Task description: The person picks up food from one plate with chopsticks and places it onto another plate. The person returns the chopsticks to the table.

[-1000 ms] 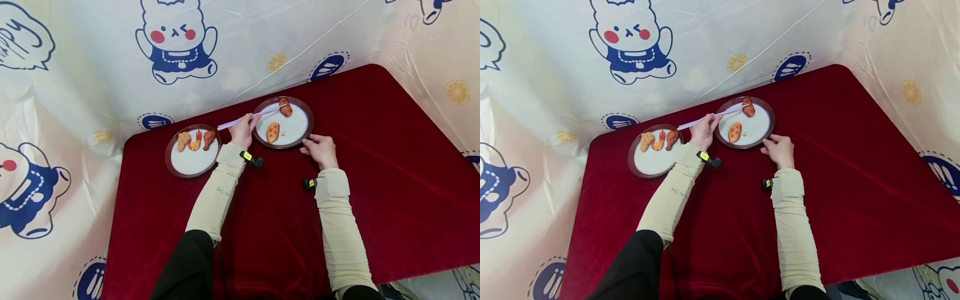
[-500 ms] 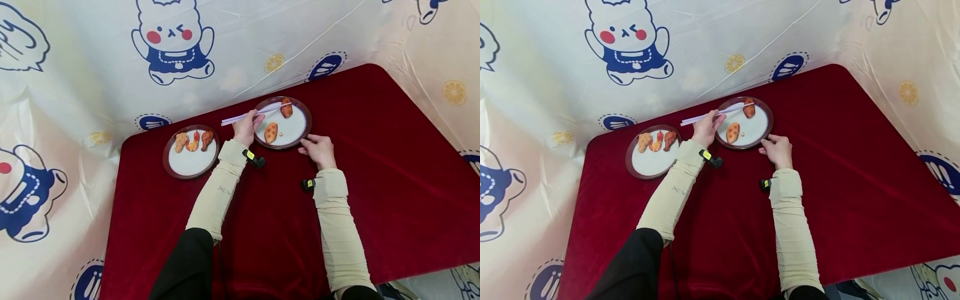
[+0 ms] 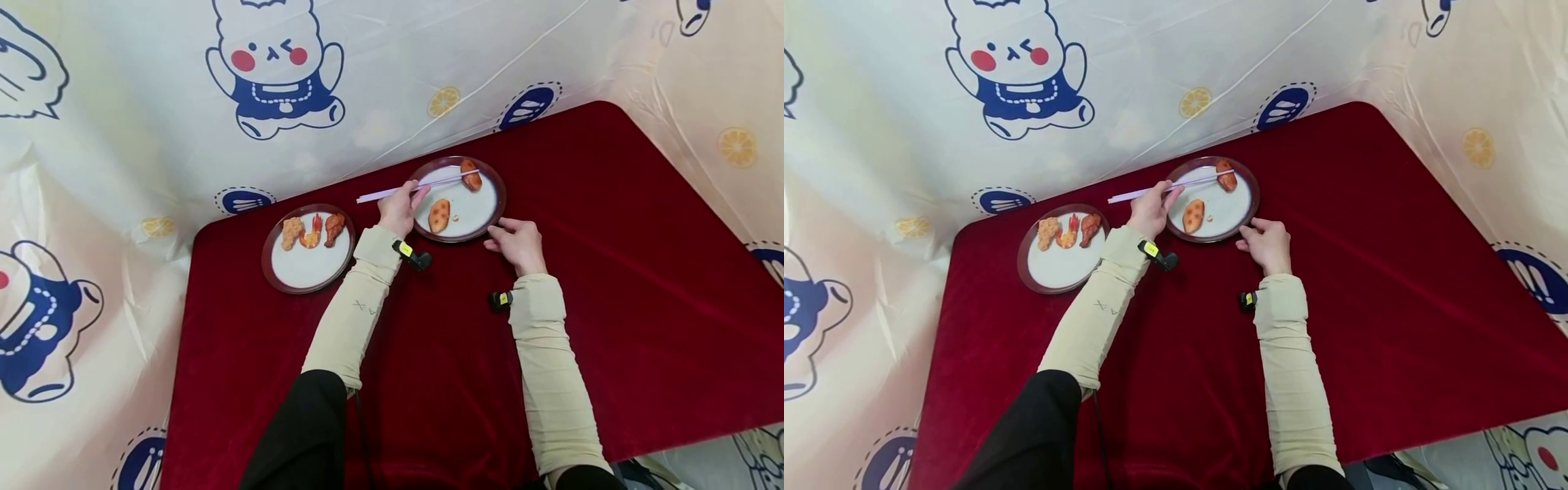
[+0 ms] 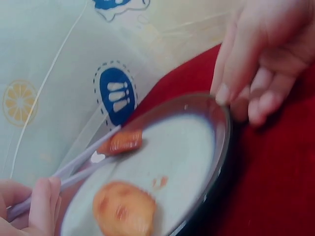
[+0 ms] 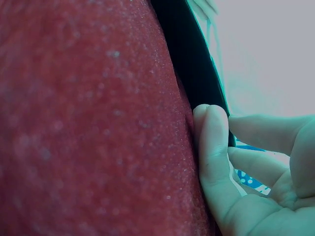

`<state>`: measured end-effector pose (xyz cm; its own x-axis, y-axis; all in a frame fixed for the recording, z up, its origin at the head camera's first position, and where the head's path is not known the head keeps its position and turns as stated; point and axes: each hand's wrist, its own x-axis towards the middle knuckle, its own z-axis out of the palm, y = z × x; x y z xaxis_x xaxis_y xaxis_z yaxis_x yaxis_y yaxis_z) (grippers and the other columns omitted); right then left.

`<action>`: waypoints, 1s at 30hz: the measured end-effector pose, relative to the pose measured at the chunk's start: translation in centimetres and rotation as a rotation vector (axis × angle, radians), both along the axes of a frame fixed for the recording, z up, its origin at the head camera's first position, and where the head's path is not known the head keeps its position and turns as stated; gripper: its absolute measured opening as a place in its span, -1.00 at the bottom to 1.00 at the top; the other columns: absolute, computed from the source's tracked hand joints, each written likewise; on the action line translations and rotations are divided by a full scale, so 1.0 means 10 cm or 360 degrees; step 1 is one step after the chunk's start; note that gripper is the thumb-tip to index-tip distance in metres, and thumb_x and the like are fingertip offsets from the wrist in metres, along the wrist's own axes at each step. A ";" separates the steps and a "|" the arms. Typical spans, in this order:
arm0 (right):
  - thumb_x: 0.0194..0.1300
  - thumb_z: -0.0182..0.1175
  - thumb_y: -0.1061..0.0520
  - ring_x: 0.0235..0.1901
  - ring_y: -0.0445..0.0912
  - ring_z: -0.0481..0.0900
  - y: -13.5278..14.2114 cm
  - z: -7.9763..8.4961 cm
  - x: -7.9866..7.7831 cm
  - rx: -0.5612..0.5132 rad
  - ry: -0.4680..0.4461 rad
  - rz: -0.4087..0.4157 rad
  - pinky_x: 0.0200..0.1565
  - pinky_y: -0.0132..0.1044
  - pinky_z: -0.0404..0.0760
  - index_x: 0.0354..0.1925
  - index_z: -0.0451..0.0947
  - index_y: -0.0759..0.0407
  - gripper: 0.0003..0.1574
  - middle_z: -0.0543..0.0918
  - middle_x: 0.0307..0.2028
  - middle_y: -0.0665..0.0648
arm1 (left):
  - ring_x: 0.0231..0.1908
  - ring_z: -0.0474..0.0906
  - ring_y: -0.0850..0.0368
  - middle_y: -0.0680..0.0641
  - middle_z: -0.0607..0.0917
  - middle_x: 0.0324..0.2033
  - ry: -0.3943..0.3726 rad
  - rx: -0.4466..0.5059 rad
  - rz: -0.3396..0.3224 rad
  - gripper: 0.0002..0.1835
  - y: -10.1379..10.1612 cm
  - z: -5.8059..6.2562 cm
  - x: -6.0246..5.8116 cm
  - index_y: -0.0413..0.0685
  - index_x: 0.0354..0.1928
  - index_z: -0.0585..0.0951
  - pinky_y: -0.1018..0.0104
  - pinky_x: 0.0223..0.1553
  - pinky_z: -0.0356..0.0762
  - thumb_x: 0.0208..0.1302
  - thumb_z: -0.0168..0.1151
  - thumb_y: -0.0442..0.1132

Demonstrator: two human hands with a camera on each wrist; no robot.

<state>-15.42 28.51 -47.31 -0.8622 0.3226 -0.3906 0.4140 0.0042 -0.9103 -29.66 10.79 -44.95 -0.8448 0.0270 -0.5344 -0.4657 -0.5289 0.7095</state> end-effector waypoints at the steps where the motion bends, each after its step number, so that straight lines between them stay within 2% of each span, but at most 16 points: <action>1: 0.37 0.15 0.16 -0.56 -0.35 0.68 0.00 0.00 0.00 -0.0004 -0.0001 0.0003 -0.29 -0.48 0.69 0.35 0.32 0.27 -0.37 0.64 -0.04 0.39 | -0.01 0.66 -0.11 -0.23 0.48 0.21 0.0006 -0.0001 0.0011 -0.63 0.02 0.01 0.01 -0.42 0.10 0.48 0.38 -0.13 0.68 0.25 0.18 -0.49; 7: 0.37 0.14 0.17 -0.57 -0.36 0.67 0.01 0.01 -0.02 -0.0014 0.0006 -0.0004 -0.30 -0.49 0.68 0.34 0.32 0.29 -0.38 0.60 0.01 0.44 | -0.07 0.70 -0.06 -0.22 0.48 0.24 0.0016 -0.0028 0.0023 -0.62 0.14 0.05 0.04 -0.41 0.11 0.51 0.39 -0.11 0.68 0.23 0.19 -0.49; 12: 0.37 0.14 0.17 -0.58 -0.36 0.67 0.02 0.02 -0.02 -0.0012 0.0000 0.0000 -0.32 -0.51 0.67 0.35 0.31 0.28 -0.37 0.59 0.05 0.44 | -0.07 0.70 -0.05 -0.23 0.44 0.28 0.0010 -0.0021 0.0045 -0.62 0.21 0.04 0.06 -0.36 0.11 0.48 0.40 -0.11 0.68 0.24 0.18 -0.48; 17: 0.37 0.13 0.18 -0.58 -0.37 0.66 0.02 0.02 -0.02 -0.0035 -0.0005 0.0006 -0.31 -0.51 0.67 0.35 0.30 0.29 -0.37 0.58 0.07 0.43 | -0.04 0.68 -0.11 -0.26 0.49 0.18 0.0012 0.0023 0.0079 -0.66 0.27 0.01 0.07 -0.37 0.04 0.45 0.38 -0.13 0.69 0.21 0.17 -0.52; 20: 0.37 0.14 0.17 -0.57 -0.36 0.67 0.02 0.02 -0.02 -0.0031 -0.0015 -0.0002 -0.31 -0.51 0.67 0.34 0.32 0.28 -0.38 0.59 0.06 0.44 | -0.04 0.68 -0.13 -0.24 0.47 0.15 -0.0010 0.0031 0.0090 -0.64 0.28 -0.01 0.07 -0.33 0.04 0.39 0.38 -0.15 0.69 0.19 0.17 -0.54; 24: 0.37 0.14 0.16 -0.56 -0.36 0.68 0.01 0.01 -0.01 -0.0011 -0.0030 -0.0002 -0.30 -0.51 0.67 0.34 0.34 0.26 -0.39 0.61 0.04 0.41 | -0.03 0.67 -0.12 -0.26 0.42 0.23 -0.0049 0.0054 0.0083 -0.52 0.27 -0.03 0.08 -0.35 0.16 0.31 0.39 -0.15 0.69 0.19 0.16 -0.53; 27: 0.37 0.14 0.15 -0.56 -0.36 0.67 0.01 0.00 -0.01 0.0001 -0.0031 0.0004 -0.30 -0.51 0.67 0.34 0.33 0.26 -0.38 0.61 0.02 0.41 | -0.02 0.66 -0.13 -0.28 0.41 0.27 -0.0072 0.0079 0.0075 -0.49 0.24 -0.05 0.08 -0.39 0.21 0.32 0.40 -0.15 0.69 0.20 0.15 -0.53; 30: 0.37 0.14 0.16 -0.56 -0.36 0.67 0.01 -0.01 -0.01 -0.0002 -0.0024 0.0004 -0.30 -0.51 0.67 0.34 0.33 0.27 -0.38 0.63 -0.02 0.39 | 0.00 0.65 -0.15 -0.27 0.41 0.28 -0.0078 0.0093 0.0070 -0.56 0.21 -0.06 0.07 -0.42 0.15 0.38 0.38 -0.15 0.69 0.20 0.15 -0.53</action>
